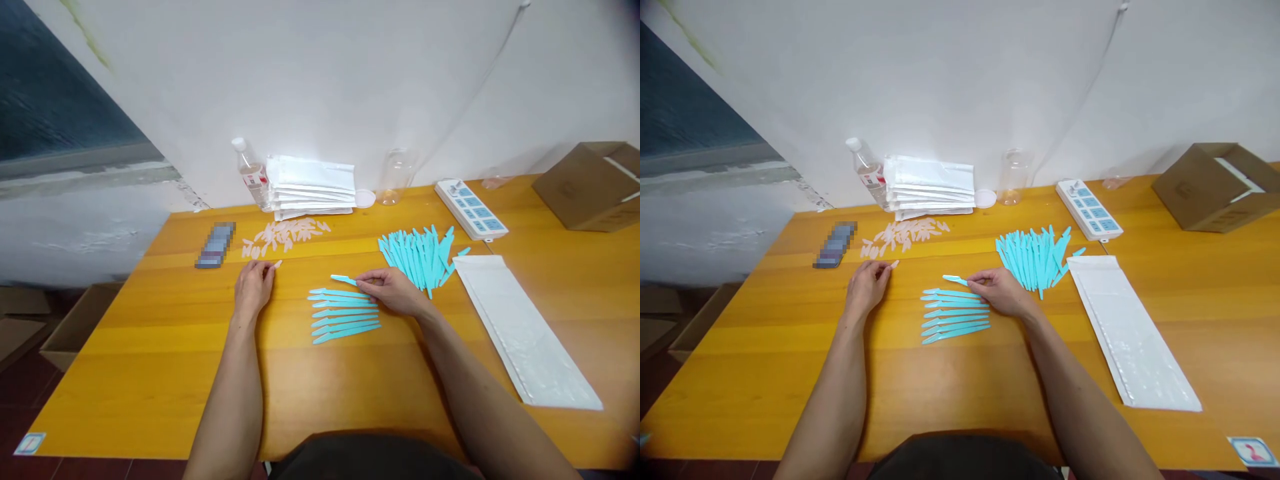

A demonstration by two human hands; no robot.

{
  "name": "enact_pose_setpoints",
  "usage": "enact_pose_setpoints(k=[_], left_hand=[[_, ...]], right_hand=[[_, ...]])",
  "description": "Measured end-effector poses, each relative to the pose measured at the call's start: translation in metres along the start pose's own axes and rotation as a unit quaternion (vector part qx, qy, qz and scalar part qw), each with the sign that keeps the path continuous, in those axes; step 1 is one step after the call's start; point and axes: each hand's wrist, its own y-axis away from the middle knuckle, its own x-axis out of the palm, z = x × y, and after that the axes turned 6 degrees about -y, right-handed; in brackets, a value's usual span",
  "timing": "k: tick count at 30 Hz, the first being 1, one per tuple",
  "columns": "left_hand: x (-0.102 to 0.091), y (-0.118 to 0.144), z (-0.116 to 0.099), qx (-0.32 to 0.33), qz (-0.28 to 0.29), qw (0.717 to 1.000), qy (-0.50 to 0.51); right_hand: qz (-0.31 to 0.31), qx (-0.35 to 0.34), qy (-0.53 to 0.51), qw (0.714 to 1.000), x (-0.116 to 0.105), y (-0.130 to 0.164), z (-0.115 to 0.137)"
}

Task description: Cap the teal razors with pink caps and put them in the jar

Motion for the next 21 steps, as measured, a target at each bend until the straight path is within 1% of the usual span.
enact_pose_setpoints(k=[2,5,8,10,13,16,19,21], left_hand=[[0.001,0.001,-0.008,0.005,0.017,0.999,0.033],[0.002,0.006,-0.026,0.014,0.048,0.993,0.105],[0.001,0.012,-0.046,0.051,0.079,0.970,0.225],[-0.001,0.016,-0.058,0.081,0.101,0.951,0.282],[-0.003,0.020,-0.069,0.110,0.127,0.934,0.314],[-0.003,0.023,-0.076,0.124,0.150,0.924,0.329],[-0.004,0.024,-0.080,0.129,0.156,0.921,0.332],[-0.005,0.023,-0.079,0.125,0.153,0.921,0.337]], right_hand=[[0.003,-0.013,0.015,1.000,0.001,0.000,-0.001],[-0.002,-0.032,0.033,0.999,0.003,-0.001,-0.002],[-0.012,-0.048,0.041,0.998,0.004,-0.001,-0.001],[-0.008,-0.052,0.040,0.998,0.004,0.000,0.000],[0.008,-0.054,0.033,0.998,0.003,0.001,0.002],[0.017,-0.062,0.030,0.997,0.002,0.001,0.002],[0.023,-0.079,0.041,0.996,0.003,0.001,0.003],[0.025,-0.089,0.048,0.995,0.003,0.002,0.003]])
